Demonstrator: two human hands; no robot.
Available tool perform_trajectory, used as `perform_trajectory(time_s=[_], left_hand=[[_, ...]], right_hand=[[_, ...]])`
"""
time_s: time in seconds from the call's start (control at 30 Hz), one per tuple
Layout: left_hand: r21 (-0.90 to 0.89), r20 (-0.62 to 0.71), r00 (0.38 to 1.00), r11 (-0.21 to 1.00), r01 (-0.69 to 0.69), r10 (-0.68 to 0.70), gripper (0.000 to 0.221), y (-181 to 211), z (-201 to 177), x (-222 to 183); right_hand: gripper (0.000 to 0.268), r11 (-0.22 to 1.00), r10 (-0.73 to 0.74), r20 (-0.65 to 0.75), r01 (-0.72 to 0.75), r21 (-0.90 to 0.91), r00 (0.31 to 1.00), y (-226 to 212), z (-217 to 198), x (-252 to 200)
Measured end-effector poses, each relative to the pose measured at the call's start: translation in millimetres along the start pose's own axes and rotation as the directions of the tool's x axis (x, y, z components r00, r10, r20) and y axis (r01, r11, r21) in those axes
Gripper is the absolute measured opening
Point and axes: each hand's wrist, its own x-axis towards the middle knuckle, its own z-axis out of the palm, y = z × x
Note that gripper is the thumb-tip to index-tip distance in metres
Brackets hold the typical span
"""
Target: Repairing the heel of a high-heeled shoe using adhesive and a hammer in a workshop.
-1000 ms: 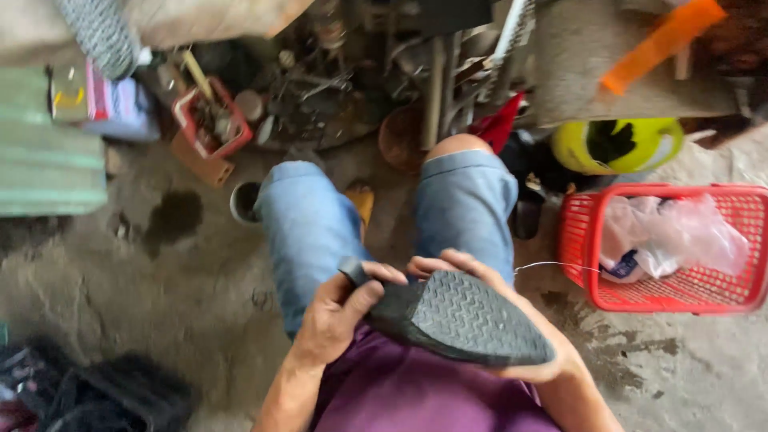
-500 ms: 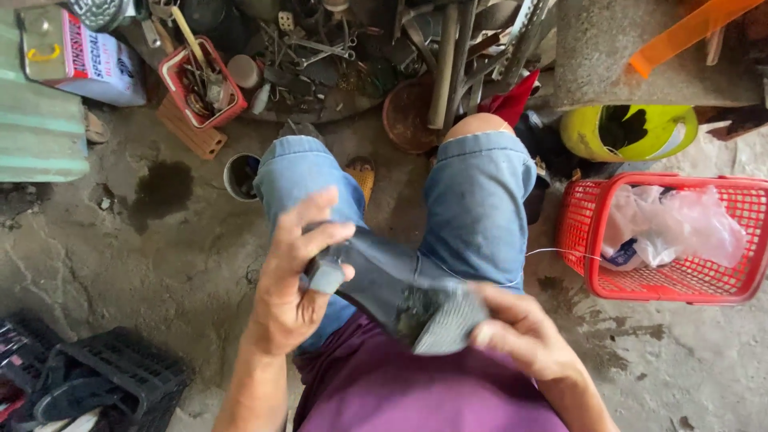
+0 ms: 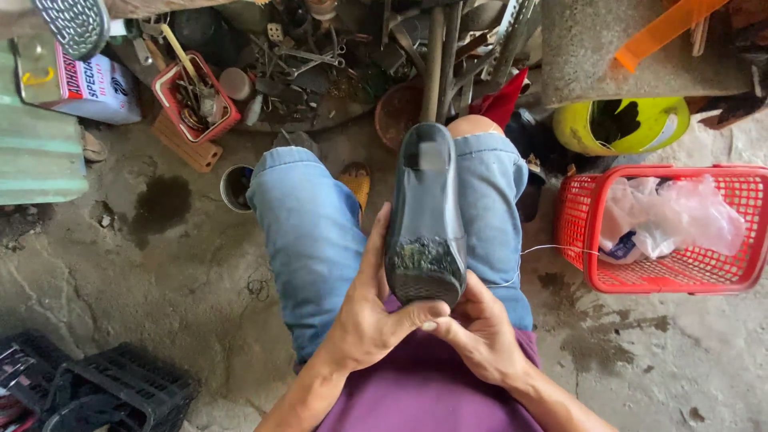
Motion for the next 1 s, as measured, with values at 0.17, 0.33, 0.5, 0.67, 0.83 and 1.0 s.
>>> perform_trajectory(time_s=[0.17,0.33,0.5,0.67,0.83,1.0], left_hand=[[0.050,0.065,0.998,0.999,0.001,-0.004,0.104,1.6,-13.0,-12.8],[0.297,0.079,0.997,0.955,-0.026,0.002,0.100,2.6,-17.8,-24.8],[0.416,0.068,0.998,0.909,-0.039,0.012,0.097,-4.8,-13.6,-31.2],[0.570,0.082,0.997,0.821,-0.045,-0.002,0.098,-9.7,-10.6,-33.4],[0.633,0.131,0.991,0.769,-0.086,0.004,0.095,-10.4,-5.4,-32.6],[0.529,0.187,0.982,0.846,-0.064,-0.042,0.106,3.7,-0.5,-30.2]], right_hand=[[0.052,0.906,0.002,-0.072,-0.032,-0.421,0.997,-9.4,0.7,-6.7],[0.054,0.870,-0.311,-0.048,0.264,-0.417,0.949,-31.1,1.9,-10.6],[0.048,0.970,-0.158,-0.071,0.142,-0.197,0.985,-43.5,9.2,-8.7],[0.035,0.997,-0.051,-0.038,0.049,-0.064,0.998,-45.3,2.1,-10.6],[0.027,0.997,-0.039,-0.092,0.032,-0.073,0.995,-45.1,8.0,-11.5],[0.013,0.956,-0.169,-0.258,0.093,-0.280,0.951,-53.4,12.4,-10.6]])
